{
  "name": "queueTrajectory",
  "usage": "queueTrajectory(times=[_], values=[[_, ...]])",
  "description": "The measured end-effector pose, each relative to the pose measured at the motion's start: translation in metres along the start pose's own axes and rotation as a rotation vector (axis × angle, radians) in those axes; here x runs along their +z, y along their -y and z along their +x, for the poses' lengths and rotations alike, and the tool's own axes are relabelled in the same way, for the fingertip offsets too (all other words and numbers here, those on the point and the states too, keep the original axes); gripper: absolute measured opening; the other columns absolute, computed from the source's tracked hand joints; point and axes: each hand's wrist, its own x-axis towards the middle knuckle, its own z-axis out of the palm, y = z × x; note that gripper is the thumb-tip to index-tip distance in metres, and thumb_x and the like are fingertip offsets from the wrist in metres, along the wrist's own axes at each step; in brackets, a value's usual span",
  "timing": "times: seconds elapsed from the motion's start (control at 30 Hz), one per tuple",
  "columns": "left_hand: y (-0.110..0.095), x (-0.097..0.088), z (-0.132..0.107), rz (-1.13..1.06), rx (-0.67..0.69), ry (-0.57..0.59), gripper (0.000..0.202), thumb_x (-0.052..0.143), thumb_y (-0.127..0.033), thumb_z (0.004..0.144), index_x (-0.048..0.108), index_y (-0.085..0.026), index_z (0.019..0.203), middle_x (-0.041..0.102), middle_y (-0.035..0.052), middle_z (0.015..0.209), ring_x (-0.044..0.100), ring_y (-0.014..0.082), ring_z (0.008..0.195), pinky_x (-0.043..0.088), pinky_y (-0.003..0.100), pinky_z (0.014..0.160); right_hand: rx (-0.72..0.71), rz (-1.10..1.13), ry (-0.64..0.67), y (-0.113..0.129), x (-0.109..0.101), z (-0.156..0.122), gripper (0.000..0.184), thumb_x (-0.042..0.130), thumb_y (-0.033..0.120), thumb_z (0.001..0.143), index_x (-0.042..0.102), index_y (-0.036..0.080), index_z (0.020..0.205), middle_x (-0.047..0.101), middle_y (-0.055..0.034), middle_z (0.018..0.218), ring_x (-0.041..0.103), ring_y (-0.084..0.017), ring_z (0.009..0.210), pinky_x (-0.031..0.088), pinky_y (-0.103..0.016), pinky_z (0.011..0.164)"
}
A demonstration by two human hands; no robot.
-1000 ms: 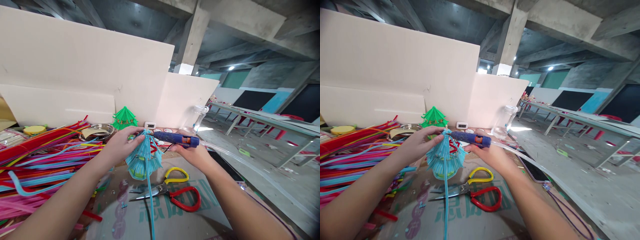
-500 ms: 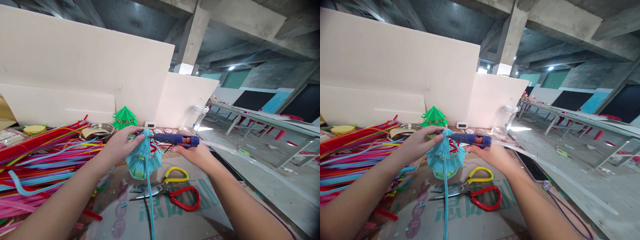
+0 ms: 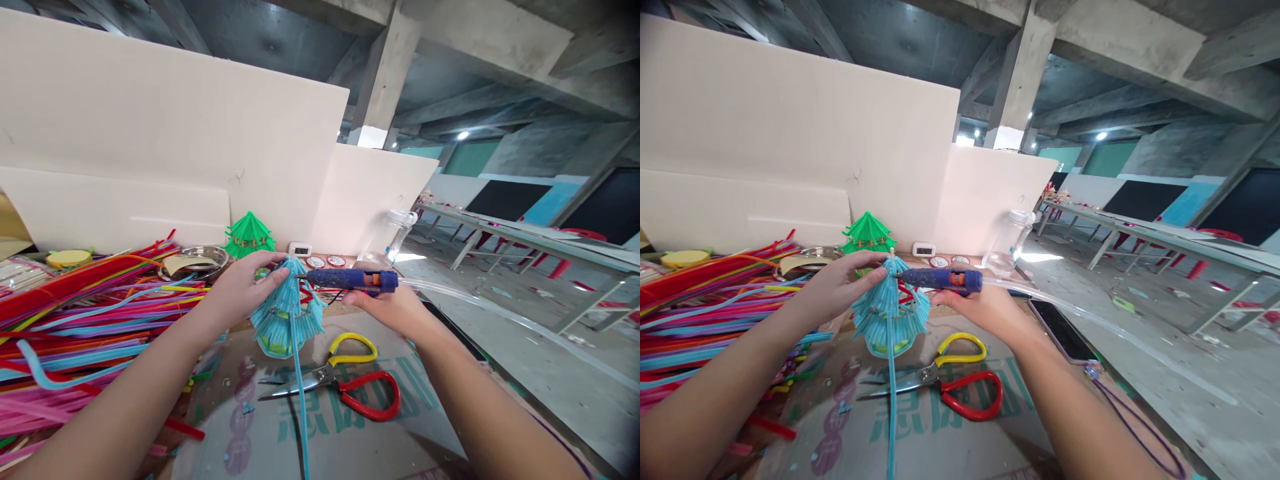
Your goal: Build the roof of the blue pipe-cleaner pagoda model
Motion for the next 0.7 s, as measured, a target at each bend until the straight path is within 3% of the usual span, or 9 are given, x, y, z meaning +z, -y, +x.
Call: queueTrajectory(times=[0.3,0.7], values=[[0.0003,0.0000,-0.0006,0.000,-0.010,-0.001,0.047,0.051,-0.052,0.089,0.064,-0.020,0.121,0.065,0.0043,0.123,0.060,0.0208,0.111,0.048,0.030,0.092,0.005,0.003,0.153,-0.0086,-0.0085,-0.0047,0.044,0.068,0.047,0.080,0.063,0.022,0.116,0.071,-0.0078,0.106,0.067,-0.026,0.099,0.056,-0.040,0.083],[0.0004,0.0001,0.0007,0.006,-0.006,0.000,0.048,0.049,-0.054,0.089,0.063,-0.021,0.121,0.065,0.0060,0.124,0.061,0.0233,0.111,0.049,0.034,0.093,-0.049,-0.026,0.128,-0.0012,-0.0099,-0.0043,0.035,0.068,0.048,0.080,0.065,0.021,0.102,0.070,-0.0075,0.094,0.065,-0.023,0.094,0.055,-0.035,0.077]])
